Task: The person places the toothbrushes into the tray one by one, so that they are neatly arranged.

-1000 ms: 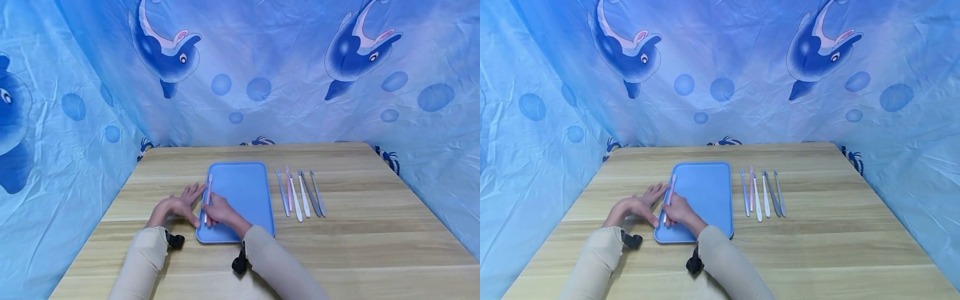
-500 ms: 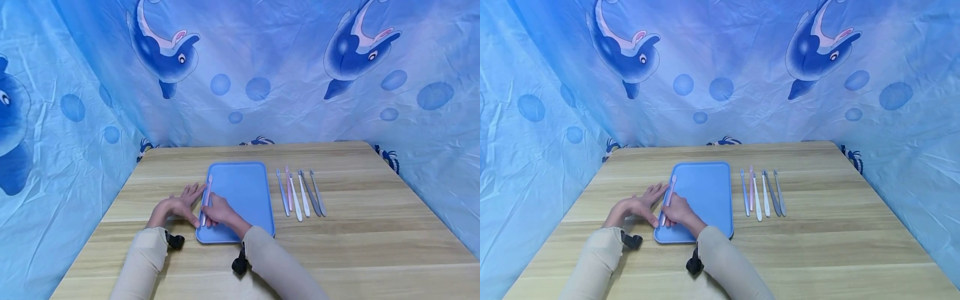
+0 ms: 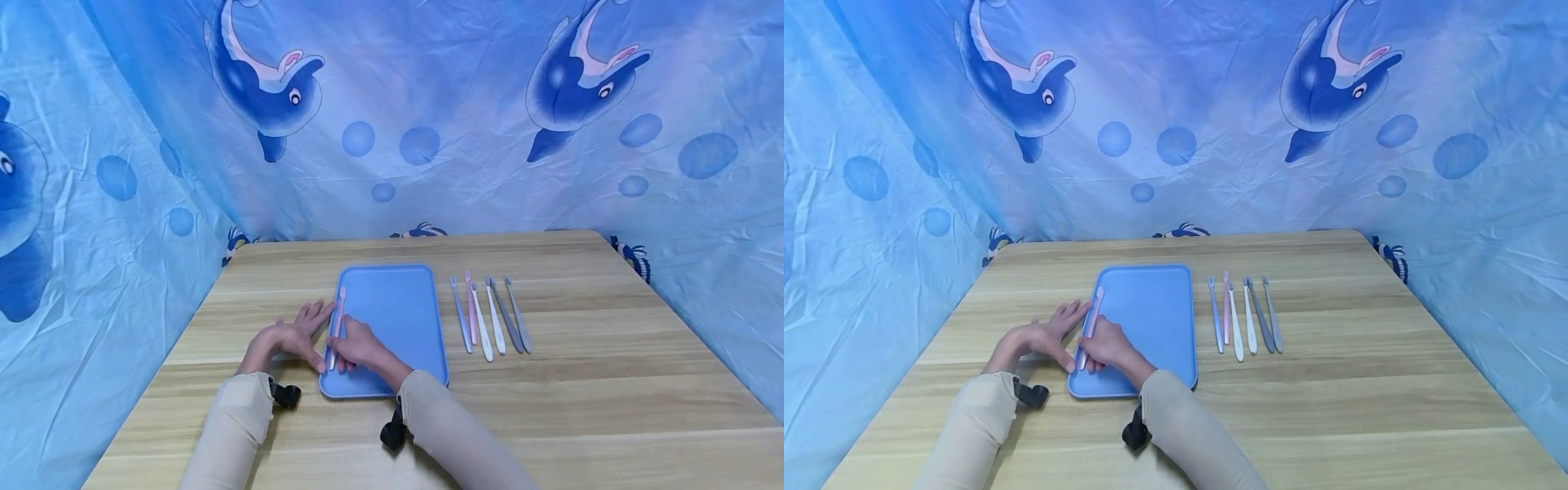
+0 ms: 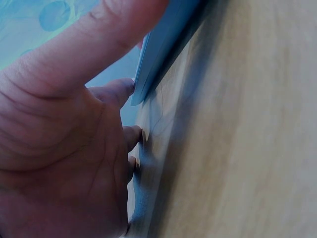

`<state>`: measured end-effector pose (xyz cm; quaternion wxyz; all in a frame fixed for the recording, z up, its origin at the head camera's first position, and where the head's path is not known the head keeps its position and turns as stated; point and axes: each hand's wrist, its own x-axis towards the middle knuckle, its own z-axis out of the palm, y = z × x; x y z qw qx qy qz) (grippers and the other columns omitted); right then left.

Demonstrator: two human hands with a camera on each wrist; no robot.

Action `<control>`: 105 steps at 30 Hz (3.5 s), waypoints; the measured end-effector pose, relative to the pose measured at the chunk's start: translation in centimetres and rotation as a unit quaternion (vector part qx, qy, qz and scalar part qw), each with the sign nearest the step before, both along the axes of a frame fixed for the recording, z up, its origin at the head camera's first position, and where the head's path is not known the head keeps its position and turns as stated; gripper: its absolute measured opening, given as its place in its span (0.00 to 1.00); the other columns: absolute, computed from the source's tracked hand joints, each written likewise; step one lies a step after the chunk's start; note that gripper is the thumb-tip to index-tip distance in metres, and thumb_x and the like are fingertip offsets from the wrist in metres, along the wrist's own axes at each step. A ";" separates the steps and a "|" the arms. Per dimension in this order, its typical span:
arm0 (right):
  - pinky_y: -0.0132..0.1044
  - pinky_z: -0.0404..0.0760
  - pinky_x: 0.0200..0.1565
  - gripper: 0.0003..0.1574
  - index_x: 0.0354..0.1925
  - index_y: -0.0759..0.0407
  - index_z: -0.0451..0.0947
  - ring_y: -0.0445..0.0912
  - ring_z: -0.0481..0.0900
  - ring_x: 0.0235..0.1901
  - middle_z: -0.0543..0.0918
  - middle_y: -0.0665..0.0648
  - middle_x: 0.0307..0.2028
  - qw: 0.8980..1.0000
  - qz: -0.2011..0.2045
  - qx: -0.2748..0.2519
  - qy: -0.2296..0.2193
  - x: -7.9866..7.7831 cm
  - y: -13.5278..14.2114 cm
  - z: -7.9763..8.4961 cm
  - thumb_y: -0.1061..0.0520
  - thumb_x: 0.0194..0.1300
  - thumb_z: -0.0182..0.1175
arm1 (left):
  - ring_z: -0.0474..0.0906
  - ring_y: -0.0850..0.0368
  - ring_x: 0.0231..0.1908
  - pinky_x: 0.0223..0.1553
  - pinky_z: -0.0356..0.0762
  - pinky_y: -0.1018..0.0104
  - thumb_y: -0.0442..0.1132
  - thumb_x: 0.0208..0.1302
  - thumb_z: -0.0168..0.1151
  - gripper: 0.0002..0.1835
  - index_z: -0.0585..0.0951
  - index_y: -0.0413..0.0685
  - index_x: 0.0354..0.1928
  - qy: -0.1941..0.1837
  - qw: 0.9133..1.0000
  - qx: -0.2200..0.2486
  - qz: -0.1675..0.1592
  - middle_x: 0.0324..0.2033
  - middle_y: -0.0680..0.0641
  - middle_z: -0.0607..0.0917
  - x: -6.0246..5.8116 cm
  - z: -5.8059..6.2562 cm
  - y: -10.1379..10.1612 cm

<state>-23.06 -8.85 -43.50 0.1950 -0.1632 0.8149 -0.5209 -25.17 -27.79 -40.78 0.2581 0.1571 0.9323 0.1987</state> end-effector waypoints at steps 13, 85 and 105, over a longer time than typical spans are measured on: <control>0.29 0.69 0.11 0.48 0.79 0.67 0.41 0.41 0.69 0.07 0.77 0.52 0.11 1.000 -0.017 0.012 -0.005 0.1 1.7 1.3 0.52 0.75 0.55 | 0.18 0.31 0.77 0.61 0.18 0.15 0.72 0.31 0.79 0.81 0.34 0.61 0.81 -0.012 1.000 0.019 0.011 0.79 0.38 0.27 0.0 -0.3 -0.4; 0.35 0.71 0.18 0.47 0.80 0.52 0.47 0.42 0.70 0.09 0.79 0.53 0.13 0.993 -0.106 -0.013 0.041 -0.6 14.5 4.6 0.46 0.74 0.58 | 0.20 0.31 0.77 0.63 0.20 0.16 0.72 0.28 0.80 0.82 0.36 0.62 0.81 0.002 0.999 0.027 0.018 0.80 0.39 0.30 0.2 -1.2 -0.6; 0.34 0.67 0.19 0.46 0.80 0.53 0.46 0.41 0.63 0.11 0.74 0.51 0.14 0.991 -0.128 -0.009 0.044 -0.9 18.6 5.2 0.45 0.75 0.54 | 0.23 0.28 0.77 0.62 0.25 0.13 0.69 0.31 0.81 0.81 0.37 0.55 0.81 0.009 1.000 0.023 0.009 0.80 0.35 0.32 0.3 -0.7 -0.4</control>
